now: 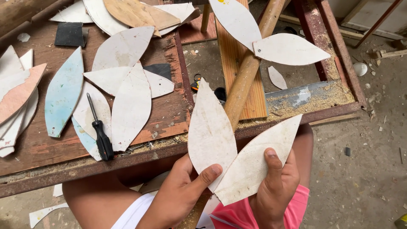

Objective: Fastening leaf-shaped wooden pieces to a wooden pole using a screwdriver to assemble a decorative object.

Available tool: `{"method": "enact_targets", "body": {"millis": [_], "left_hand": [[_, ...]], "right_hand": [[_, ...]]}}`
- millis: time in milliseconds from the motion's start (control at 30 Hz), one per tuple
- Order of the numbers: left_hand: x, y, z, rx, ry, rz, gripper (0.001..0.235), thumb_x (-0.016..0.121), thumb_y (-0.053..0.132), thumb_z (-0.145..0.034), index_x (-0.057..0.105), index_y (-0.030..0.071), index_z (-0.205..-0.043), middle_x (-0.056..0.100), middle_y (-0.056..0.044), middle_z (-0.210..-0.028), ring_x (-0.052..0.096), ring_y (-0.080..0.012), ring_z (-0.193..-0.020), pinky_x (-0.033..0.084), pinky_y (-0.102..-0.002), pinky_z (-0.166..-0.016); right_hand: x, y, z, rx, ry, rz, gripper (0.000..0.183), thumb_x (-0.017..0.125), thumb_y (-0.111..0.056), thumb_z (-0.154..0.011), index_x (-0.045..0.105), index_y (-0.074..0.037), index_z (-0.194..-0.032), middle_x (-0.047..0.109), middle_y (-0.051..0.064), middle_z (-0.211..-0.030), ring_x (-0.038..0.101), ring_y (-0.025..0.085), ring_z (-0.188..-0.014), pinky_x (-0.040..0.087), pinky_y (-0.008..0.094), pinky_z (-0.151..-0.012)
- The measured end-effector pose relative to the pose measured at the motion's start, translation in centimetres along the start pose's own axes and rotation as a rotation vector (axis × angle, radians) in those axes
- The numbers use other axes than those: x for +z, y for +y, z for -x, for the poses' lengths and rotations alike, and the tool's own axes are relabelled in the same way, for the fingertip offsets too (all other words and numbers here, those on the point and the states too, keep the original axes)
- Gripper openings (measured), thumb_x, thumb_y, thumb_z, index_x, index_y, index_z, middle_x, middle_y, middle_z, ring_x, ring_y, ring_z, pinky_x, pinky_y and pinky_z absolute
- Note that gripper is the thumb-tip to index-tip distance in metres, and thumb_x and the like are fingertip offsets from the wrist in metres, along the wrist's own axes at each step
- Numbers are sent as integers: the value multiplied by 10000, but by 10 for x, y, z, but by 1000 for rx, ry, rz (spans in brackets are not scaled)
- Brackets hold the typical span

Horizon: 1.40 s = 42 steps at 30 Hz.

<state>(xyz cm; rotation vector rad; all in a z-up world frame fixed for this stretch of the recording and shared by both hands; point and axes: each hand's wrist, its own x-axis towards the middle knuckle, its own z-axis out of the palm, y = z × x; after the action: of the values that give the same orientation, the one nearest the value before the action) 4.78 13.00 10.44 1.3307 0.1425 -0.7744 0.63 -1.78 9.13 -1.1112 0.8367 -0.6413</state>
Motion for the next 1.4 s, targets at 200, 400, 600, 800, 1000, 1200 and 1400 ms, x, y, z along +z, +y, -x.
{"method": "enact_targets", "body": {"millis": [200,400,600,800,1000,1200,1400], "left_hand": [[-1,-3,-1,62,-48,-22,460,685,316,-880,729,50,-1253,809,-41,-1234,701,-121,-1132,551,-299,-992],[5,-2,6,-50,67,7,517,783,283,-778,758,72,-1250,861,-40,-1193,755,-125,-1080,584,-299,-971],[13,-18,10,23,111,315,624,855,-2,-672,696,-47,-1274,828,-174,-1193,747,-222,-1071,618,-385,-945],[-9,-53,14,5,244,133,540,908,-4,-597,760,-83,-1110,892,-188,-1052,797,-217,-947,668,-372,-827],[-38,-46,41,-388,441,150,626,891,-177,-592,798,-119,-1209,923,-297,-1087,838,-345,-959,664,-437,-855],[-48,-82,34,-326,433,0,512,908,-132,-558,870,-139,-1069,928,-213,-949,802,-265,-845,639,-347,-777],[-8,3,-18,-99,247,-18,297,887,38,-638,786,-72,-894,823,-145,-842,713,-211,-744,589,-343,-649]], "right_hand": [[-4,4,0,-17,18,-26,446,631,-188,-903,604,21,-1296,701,125,-1155,683,235,-1027,571,334,-844],[-2,1,1,-21,51,-13,417,632,-195,-904,610,-2,-1274,692,96,-1073,672,214,-958,557,321,-787],[-3,9,2,-21,66,-39,423,642,-195,-898,616,5,-1269,701,103,-1075,675,214,-965,556,320,-808],[-22,32,19,83,100,-16,510,605,-177,-901,562,22,-1369,700,195,-1133,678,271,-957,570,376,-772],[-93,72,37,324,-35,30,650,679,-94,-733,554,82,-1346,702,272,-1107,677,401,-970,534,469,-796],[-124,102,31,374,-261,62,386,799,-29,-723,580,109,-1009,673,289,-775,639,374,-656,508,444,-537],[-63,81,2,258,-250,-128,188,772,21,-815,587,50,-790,559,109,-591,489,160,-443,402,313,-348]]}}
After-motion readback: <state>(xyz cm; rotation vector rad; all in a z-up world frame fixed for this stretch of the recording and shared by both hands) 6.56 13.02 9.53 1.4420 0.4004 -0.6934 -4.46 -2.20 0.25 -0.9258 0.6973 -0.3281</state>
